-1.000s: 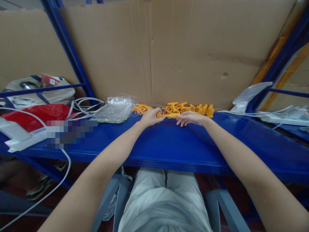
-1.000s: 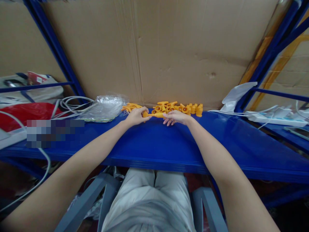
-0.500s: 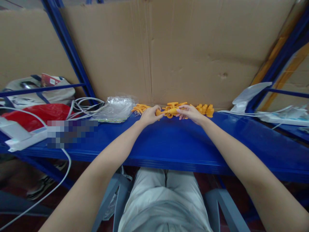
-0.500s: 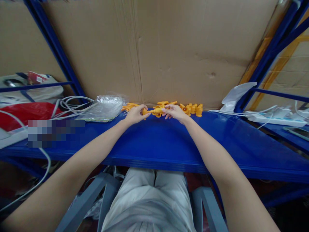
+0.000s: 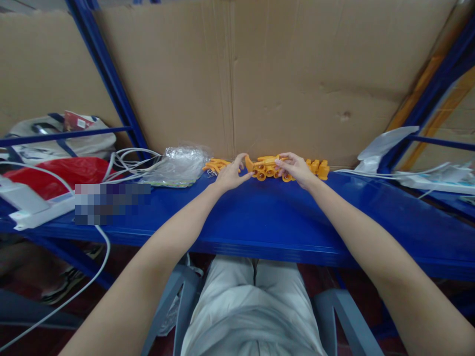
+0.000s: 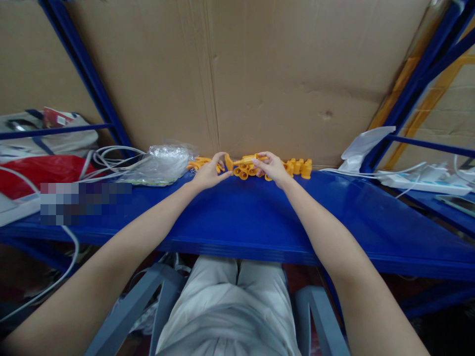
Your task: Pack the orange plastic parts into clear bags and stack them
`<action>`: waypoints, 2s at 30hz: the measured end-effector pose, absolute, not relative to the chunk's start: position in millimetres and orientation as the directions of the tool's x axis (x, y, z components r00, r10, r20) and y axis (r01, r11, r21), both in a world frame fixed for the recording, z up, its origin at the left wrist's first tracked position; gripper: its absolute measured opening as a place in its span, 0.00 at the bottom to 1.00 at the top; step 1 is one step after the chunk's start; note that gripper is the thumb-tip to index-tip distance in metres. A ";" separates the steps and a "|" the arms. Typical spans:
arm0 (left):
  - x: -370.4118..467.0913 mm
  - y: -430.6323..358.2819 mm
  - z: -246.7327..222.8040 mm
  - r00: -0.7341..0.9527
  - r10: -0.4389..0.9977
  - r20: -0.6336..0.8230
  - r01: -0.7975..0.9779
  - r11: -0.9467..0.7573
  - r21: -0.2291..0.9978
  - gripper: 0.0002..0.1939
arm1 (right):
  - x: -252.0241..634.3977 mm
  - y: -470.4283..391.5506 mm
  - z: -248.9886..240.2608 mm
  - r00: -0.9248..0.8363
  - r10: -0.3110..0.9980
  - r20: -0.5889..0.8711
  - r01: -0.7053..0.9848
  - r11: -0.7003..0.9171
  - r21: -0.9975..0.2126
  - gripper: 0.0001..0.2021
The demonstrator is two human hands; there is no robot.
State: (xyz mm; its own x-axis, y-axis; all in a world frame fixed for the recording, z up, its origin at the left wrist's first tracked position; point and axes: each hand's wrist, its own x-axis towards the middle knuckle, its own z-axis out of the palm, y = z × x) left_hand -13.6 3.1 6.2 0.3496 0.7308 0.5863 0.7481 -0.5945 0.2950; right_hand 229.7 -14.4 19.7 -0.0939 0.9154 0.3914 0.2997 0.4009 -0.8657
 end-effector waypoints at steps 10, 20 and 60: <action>-26.7 25.2 -3.8 0.321 0.917 0.238 0.933 -0.349 0.086 0.26 | 250.2 9.7 14.2 0.109 0.701 0.705 0.474 0.587 -0.657 0.23; -32.4 33.9 -1.9 0.468 0.878 0.097 0.883 -0.470 -0.001 0.19 | 223.2 0.2 32.6 -0.140 0.668 0.731 0.972 0.232 -0.026 0.15; 16.1 -13.9 6.9 0.729 0.584 0.358 0.604 -0.794 0.067 0.14 | 356.9 6.1 12.5 0.395 0.886 0.242 0.891 -0.306 -0.335 0.25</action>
State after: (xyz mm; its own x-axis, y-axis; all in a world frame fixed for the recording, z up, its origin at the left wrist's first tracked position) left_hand 16.1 -13.9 6.9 0.7287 0.5840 0.3578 0.6039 -0.7943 0.0667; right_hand 356.9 6.1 12.5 0.3952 0.8862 0.2419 0.8910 -0.3058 -0.3355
